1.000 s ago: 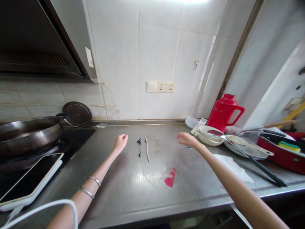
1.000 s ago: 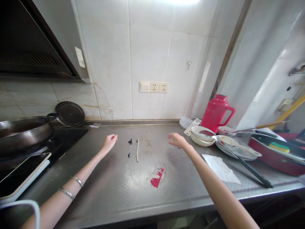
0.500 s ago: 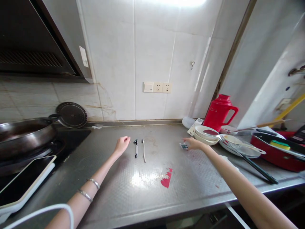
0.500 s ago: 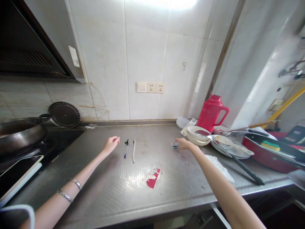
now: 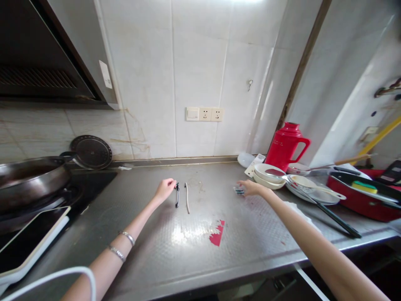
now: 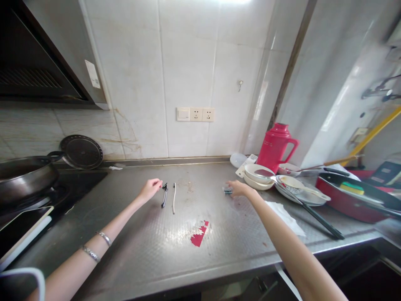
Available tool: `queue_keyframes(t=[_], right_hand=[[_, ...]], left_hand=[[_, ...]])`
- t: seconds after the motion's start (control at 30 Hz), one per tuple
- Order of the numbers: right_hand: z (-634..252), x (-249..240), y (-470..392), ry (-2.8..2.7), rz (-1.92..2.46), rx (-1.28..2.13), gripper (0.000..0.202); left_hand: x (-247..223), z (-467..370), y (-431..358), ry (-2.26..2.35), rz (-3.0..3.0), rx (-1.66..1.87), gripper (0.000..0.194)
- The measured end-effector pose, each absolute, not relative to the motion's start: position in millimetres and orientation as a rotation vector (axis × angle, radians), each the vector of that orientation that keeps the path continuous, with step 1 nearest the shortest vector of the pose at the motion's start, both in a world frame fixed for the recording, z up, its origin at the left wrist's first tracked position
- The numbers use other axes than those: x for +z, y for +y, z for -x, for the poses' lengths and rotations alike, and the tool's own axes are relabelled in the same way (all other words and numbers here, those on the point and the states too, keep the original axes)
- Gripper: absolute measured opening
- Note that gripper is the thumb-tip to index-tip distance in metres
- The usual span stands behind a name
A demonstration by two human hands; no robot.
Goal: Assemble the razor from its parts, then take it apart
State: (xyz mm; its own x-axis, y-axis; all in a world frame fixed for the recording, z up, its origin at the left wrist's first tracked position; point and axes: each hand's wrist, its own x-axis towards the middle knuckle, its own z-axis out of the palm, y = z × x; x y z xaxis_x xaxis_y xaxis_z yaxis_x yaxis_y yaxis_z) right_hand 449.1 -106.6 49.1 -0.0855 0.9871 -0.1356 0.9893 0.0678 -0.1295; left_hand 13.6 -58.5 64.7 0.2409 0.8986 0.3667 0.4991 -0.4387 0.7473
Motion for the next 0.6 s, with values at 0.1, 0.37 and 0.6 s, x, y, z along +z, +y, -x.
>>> queue_keyframes(t=[0.1,0.37,0.6], right_hand=[[-450,51,-108,2.299,-2.106,-0.302,0.070],[-453,58,-115,2.342,-2.077,-0.292,0.068],[-438,78,-118,2.521,-2.042,-0.245,0.069]], left_hand=[[65,-17,-59,1.261,-2.033,1.085,0.030],[57,-20,-54,1.235,-2.037,1.063,0.031],[60,-35,-66,1.170,-2.289,0.993,0.024]])
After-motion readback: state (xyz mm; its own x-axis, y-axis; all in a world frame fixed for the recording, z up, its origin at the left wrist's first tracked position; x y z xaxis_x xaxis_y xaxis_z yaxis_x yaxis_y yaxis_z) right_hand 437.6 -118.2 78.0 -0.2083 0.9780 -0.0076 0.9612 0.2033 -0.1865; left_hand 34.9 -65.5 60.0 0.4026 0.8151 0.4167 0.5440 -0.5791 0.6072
